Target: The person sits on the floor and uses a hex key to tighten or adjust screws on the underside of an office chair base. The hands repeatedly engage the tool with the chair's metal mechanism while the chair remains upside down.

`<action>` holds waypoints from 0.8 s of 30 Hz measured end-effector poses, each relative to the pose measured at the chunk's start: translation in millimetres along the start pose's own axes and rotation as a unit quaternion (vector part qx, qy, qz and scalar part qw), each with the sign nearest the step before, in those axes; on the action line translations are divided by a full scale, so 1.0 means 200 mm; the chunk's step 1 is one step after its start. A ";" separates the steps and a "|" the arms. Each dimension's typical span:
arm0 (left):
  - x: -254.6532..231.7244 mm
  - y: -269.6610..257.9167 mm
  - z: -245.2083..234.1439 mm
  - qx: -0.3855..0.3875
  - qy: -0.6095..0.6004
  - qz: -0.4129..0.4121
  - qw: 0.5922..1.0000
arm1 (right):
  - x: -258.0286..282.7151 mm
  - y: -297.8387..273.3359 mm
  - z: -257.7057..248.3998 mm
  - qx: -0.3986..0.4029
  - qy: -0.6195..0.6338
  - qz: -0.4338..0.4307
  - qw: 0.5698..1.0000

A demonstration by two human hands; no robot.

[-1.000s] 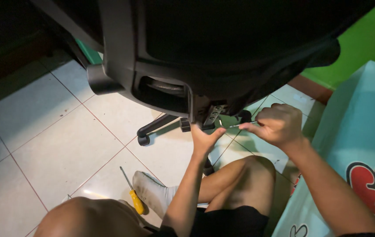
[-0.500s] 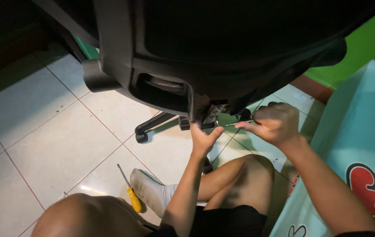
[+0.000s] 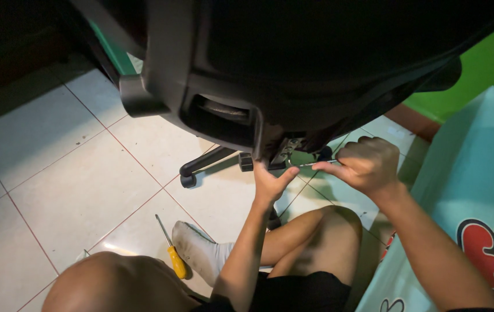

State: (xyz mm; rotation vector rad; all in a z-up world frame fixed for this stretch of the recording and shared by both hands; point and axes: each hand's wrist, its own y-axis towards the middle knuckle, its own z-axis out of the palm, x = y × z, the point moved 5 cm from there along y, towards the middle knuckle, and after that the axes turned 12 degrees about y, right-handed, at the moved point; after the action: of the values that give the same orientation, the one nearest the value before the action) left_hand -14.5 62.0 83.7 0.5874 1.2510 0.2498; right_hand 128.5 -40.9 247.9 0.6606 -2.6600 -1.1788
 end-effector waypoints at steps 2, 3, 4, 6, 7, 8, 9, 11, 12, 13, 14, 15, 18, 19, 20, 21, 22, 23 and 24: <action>0.01 -0.01 0.00 0.000 0.008 -0.014 1.000 | 0.00 0.00 0.00 -0.001 -0.008 0.004 1.000; 0.02 -0.01 0.00 0.001 0.012 -0.021 1.000 | 0.00 0.00 0.00 0.001 -0.013 0.007 1.000; 0.02 -0.01 0.00 0.002 0.014 -0.020 1.000 | 0.00 0.00 0.00 0.002 -0.018 0.011 1.000; 0.02 -0.01 0.00 0.003 0.021 -0.018 1.000 | 0.00 0.01 0.00 0.002 -0.013 0.006 1.000; 0.03 -0.01 0.00 0.002 0.021 -0.020 1.000 | 0.01 0.02 -0.01 0.003 -0.010 0.005 1.000; 0.03 -0.01 0.00 0.002 0.021 -0.022 1.000 | 0.01 0.02 -0.01 0.005 -0.011 -0.001 1.000; 0.03 -0.01 0.00 0.002 0.021 -0.024 0.999 | 0.02 0.03 -0.02 0.006 -0.013 -0.007 1.000; 0.03 -0.01 0.01 0.002 0.021 -0.025 0.999 | 0.03 0.05 -0.04 0.015 -0.017 -0.016 1.000; 0.03 -0.01 0.01 0.001 0.021 -0.026 0.999 | 0.03 0.06 -0.05 0.022 -0.021 -0.018 0.999; 0.03 -0.01 0.00 0.001 0.021 -0.024 0.999 | 0.04 0.07 -0.05 0.029 -0.023 -0.020 0.999; 0.02 0.00 0.00 0.001 0.021 -0.023 1.000 | 0.04 0.08 -0.06 0.037 -0.025 -0.030 0.999; 0.02 0.00 0.00 0.001 0.020 -0.022 1.000 | 0.05 0.09 -0.08 0.045 -0.026 -0.040 0.998; 0.02 0.00 0.00 0.006 0.023 -0.028 0.999 | 0.06 0.11 -0.10 0.096 -0.036 -0.056 0.993; 0.01 0.00 0.00 0.004 0.024 -0.029 0.999 | 0.06 0.12 -0.11 0.117 -0.040 -0.060 0.991; 0.01 0.00 0.00 0.003 0.026 -0.029 0.999 | 0.05 0.14 -0.11 0.138 -0.041 -0.055 0.988; 0.01 0.00 0.00 0.001 0.028 -0.029 0.999 | 0.05 0.15 -0.12 0.159 -0.041 -0.050 0.985; 0.01 0.00 0.00 0.002 0.026 -0.030 0.999 | 0.04 0.16 -0.12 0.180 -0.040 -0.045 0.982; 0.01 0.01 0.00 0.004 0.025 -0.031 0.999 | 0.04 0.18 -0.12 0.207 -0.069 -0.056 0.974; 0.01 0.01 0.00 0.006 0.024 -0.032 0.999 | 0.03 0.19 -0.11 0.234 -0.097 -0.066 0.965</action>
State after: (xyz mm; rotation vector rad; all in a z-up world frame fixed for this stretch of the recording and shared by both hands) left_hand -13.0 64.6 82.4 0.5530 1.3164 0.2055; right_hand 117.2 -35.2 289.8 0.8397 -3.1401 -0.6625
